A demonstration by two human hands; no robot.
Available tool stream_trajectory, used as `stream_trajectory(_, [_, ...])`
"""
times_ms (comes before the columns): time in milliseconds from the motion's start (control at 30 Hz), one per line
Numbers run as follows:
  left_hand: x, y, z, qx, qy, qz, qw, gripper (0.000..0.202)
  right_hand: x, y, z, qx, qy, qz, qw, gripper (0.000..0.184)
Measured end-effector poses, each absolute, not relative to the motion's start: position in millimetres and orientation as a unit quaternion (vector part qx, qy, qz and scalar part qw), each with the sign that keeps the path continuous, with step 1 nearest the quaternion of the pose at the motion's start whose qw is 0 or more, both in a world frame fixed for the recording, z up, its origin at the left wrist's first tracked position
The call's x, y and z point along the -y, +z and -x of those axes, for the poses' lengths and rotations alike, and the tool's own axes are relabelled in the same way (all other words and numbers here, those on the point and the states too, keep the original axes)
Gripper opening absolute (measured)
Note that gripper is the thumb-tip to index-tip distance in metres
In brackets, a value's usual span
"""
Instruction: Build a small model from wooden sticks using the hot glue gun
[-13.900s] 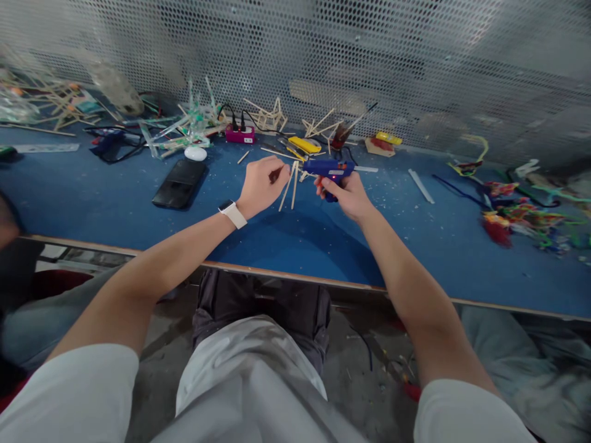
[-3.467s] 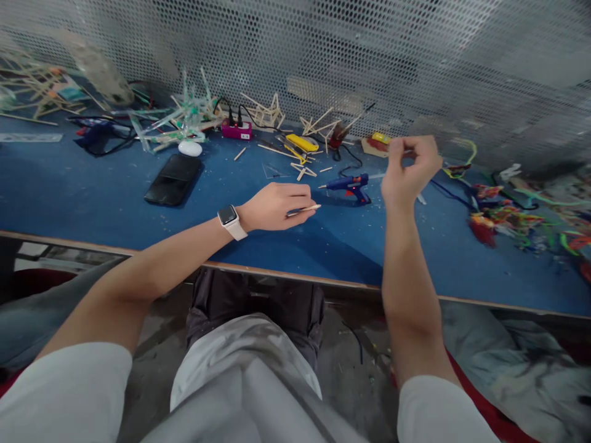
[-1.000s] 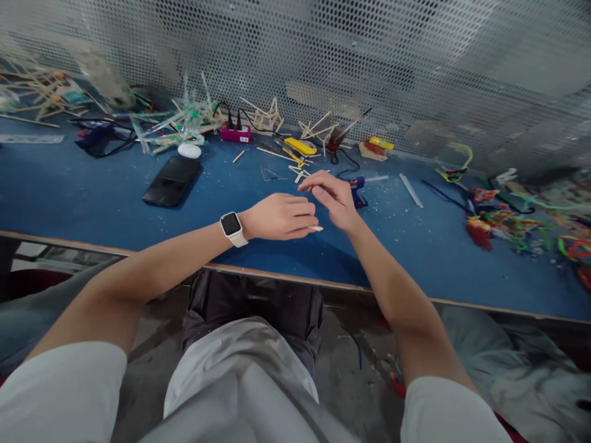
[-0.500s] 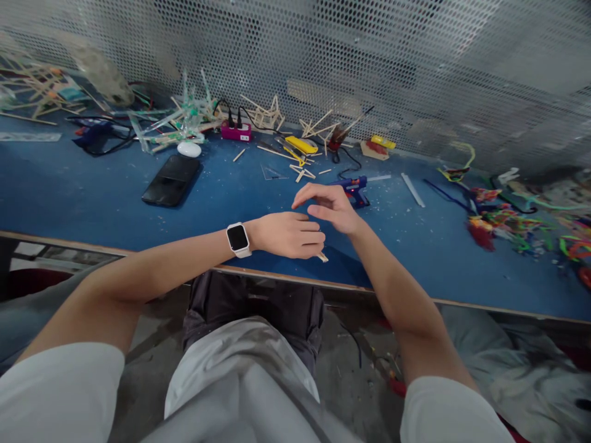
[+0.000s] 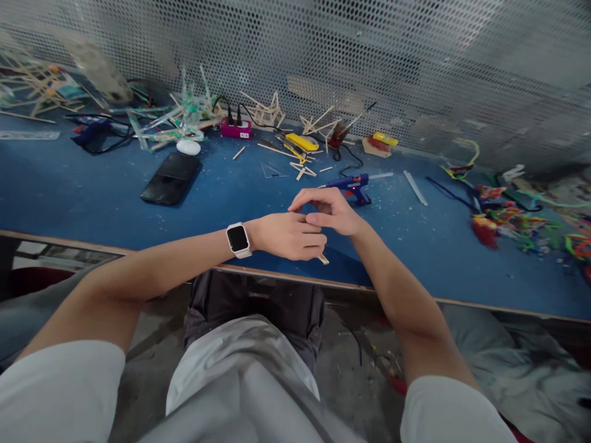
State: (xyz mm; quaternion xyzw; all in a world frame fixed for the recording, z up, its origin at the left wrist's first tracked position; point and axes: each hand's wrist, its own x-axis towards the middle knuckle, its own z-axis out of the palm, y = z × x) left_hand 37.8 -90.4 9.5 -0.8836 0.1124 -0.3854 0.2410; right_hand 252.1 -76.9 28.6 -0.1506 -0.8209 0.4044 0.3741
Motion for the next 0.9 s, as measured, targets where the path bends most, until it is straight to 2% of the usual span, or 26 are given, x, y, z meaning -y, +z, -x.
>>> stream_trajectory(200, [91, 7, -39, -0.139, -0.364, 0.889, 0.239, 0.029, 77, 27, -249, 0.829, 0.404, 0.141, 0.360, 0.036])
stream_trajectory(333, [91, 7, -39, -0.124, -0.326, 0.904, 0.246, 0.026, 84, 33, -240, 0.821, 0.405, 0.118, 0.386, 0.049])
stream_trajectory(433, [92, 4, -41, -0.106, -0.364, 0.893, 0.242, 0.028, 92, 38, -230, 0.824, 0.423, 0.085, 0.368, 0.055])
stream_trajectory(533, [92, 2, -42, -0.073, -0.415, 0.874, 0.241, 0.032, 97, 39, -223, 0.817, 0.455, 0.057, 0.350, 0.048])
stream_trajectory(600, [91, 5, -41, -0.087, -0.407, 0.874, 0.250, 0.030, 98, 40, -225, 0.791, 0.478, 0.050, 0.380, 0.050])
stream_trajectory(700, [91, 14, -36, -0.104, -0.381, 0.881, 0.260, 0.026, 94, 44, -239, 0.737, 0.470, 0.101, 0.475, 0.064])
stream_trajectory(800, [93, 22, -34, -0.103, -0.396, 0.873, 0.264, 0.026, 85, 47, -258, 0.703, 0.396, 0.192, 0.559, 0.061])
stream_trajectory(900, [96, 26, -34, -0.122, -0.421, 0.857, 0.270, 0.027, 76, 46, -270, 0.689, 0.344, 0.254, 0.585, 0.059])
